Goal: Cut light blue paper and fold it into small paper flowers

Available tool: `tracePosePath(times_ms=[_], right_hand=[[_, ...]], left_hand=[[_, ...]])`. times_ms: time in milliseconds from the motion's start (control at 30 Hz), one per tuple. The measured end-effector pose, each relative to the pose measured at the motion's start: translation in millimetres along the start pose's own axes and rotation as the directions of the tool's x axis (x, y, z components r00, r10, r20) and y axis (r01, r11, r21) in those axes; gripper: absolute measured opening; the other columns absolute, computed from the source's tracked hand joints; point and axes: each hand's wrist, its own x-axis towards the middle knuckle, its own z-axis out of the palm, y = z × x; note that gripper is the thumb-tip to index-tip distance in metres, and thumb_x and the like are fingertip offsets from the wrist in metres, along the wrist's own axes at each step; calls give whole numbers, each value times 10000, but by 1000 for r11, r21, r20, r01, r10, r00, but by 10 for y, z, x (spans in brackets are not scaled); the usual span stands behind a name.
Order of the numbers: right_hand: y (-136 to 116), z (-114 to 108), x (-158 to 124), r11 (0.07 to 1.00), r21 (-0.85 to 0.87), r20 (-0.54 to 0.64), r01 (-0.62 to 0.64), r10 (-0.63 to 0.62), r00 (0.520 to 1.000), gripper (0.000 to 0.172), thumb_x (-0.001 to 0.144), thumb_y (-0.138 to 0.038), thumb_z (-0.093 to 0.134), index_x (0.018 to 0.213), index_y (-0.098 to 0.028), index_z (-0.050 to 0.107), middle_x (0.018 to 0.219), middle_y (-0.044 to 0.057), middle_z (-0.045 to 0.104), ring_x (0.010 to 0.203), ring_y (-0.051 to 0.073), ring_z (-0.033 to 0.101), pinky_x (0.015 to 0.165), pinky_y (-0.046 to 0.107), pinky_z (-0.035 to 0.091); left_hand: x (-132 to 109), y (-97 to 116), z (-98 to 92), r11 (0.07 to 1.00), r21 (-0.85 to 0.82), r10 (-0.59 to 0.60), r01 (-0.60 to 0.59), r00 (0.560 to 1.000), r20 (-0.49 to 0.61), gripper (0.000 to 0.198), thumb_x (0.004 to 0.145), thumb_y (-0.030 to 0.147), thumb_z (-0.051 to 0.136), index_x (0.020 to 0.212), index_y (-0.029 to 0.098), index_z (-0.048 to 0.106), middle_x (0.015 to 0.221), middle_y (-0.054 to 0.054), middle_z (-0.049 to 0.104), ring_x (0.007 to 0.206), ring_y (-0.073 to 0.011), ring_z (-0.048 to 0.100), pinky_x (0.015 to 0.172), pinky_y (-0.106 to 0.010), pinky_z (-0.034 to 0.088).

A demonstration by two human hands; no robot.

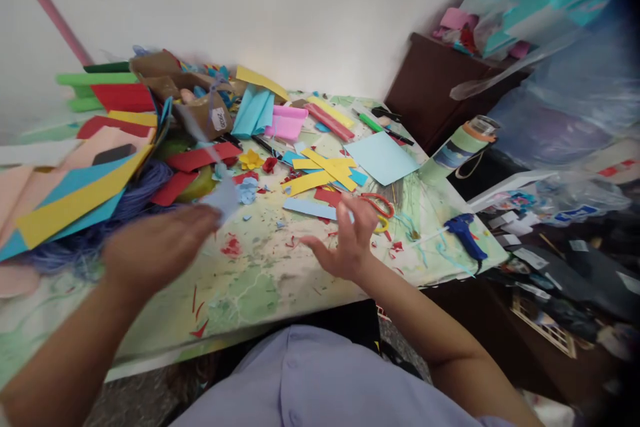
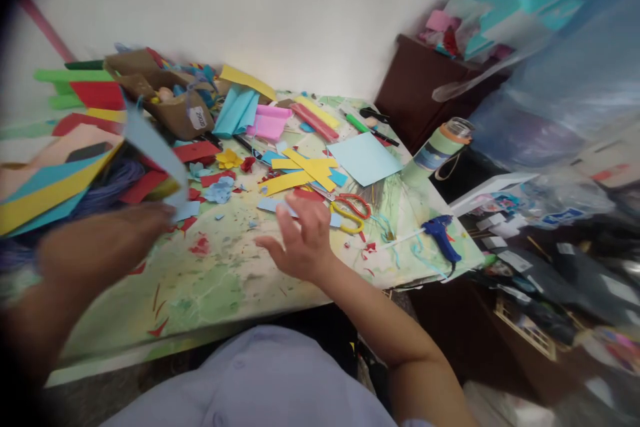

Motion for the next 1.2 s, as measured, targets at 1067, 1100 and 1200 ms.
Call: tracePosePath(times_ms=[1067,1100,1200], right_hand=[[172,66,-318,906,246,707,-344,75,703,257,910,-351,500,797,-177,653,707,33,667,712,163,580,743,285,380],[173,79,-328,898,229,703,-377,115,702,268,910,-369,501,789,-179,647,700,28,660,700,160,572,735,280,377],[170,116,-346,880,169,716,-444,200,668,281,921,-379,483,782,-183,628,701,21,645,690,156,554,710,270,366]], left_hand=[[-478,4,634,931,346,-189,117,965,182,275,865,423,500,876,214,678,889,-35,727,821,-201,662,723,-282,487],[-465,5,645,919,355,-234,169,961,149,279,853,432,509,866,209,676,874,-37,723,805,-202,657,709,-284,480],[-413,35,674,885,378,-334,272,937,107,302,836,450,512,859,196,673,835,-38,711,721,-193,630,667,-291,460]])
